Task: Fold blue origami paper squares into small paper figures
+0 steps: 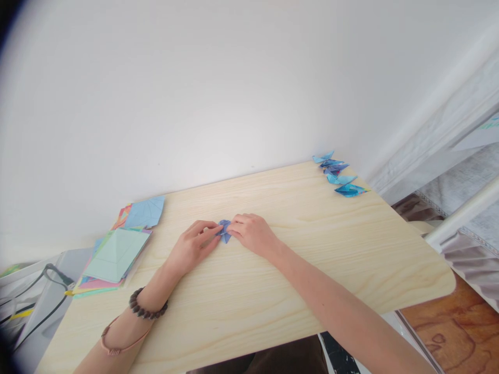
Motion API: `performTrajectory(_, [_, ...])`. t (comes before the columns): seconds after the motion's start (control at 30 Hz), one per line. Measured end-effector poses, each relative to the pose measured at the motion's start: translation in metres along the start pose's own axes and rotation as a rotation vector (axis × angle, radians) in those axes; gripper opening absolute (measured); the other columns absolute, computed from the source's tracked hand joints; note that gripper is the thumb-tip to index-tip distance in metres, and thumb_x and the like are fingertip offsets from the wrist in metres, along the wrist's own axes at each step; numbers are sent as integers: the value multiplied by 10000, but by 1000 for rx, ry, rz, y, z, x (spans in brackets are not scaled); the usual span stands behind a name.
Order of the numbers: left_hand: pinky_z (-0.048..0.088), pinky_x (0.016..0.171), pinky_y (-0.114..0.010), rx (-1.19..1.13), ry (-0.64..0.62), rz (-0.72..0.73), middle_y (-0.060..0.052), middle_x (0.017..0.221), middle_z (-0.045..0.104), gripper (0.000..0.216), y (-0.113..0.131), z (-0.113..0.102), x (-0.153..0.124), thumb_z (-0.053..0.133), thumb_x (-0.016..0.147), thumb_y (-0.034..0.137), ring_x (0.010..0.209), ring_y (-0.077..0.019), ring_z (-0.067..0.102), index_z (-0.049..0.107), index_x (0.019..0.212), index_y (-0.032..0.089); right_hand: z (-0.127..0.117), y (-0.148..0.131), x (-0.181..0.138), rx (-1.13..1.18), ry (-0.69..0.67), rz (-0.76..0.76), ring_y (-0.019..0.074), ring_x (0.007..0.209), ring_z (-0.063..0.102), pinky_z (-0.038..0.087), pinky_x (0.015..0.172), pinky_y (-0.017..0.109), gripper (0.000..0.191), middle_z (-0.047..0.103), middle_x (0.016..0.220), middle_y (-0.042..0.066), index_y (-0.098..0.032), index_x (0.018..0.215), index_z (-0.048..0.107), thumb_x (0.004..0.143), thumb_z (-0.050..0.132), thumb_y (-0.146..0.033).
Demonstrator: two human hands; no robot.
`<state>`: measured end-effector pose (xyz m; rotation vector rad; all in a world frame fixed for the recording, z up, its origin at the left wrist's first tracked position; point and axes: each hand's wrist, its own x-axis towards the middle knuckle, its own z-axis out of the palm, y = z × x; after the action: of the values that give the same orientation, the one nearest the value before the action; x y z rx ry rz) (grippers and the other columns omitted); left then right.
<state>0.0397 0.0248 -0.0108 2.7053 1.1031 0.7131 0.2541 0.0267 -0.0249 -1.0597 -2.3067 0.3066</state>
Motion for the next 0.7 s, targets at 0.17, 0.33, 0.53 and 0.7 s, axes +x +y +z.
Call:
performTrajectory(0.17, [491, 770, -346, 71, -14, 26, -73, 1007, 608, 309, 0, 0, 0, 510, 848, 205, 884, -193, 549, 573, 1150, 230, 2, 0, 1, 3, 2, 16, 131, 787, 564, 398, 764, 272, 200, 624, 866, 34, -212, 915, 663, 894, 477, -282])
performTrajectory(0.33, [490, 791, -355, -10, -21, -23, -70, 1006, 595, 270, 2, -2, 2, 514, 849, 234, 899, -190, 549, 622, 1095, 267, 1, 1, 2, 58, -6, 50, 120, 756, 569, 391, 739, 262, 199, 615, 846, 31, -209, 916, 663, 892, 483, -290])
performTrajectory(0.53, [496, 797, -356, -232, 32, -147, -54, 947, 627, 191, -3, -1, 4, 518, 854, 286, 897, -191, 568, 678, 956, 265, 1, 2, 6, 193, 49, 177, 122, 726, 559, 388, 725, 266, 152, 632, 804, 19, -216, 853, 679, 847, 556, -304])
performTrajectory(0.7, [493, 744, -332, -231, 55, -265, -59, 909, 613, 186, -5, 4, 2, 524, 850, 326, 833, -182, 582, 677, 877, 223, 1, -1, 10, 208, 51, 236, 125, 703, 549, 382, 698, 262, 180, 642, 764, 17, -202, 799, 674, 836, 564, -340])
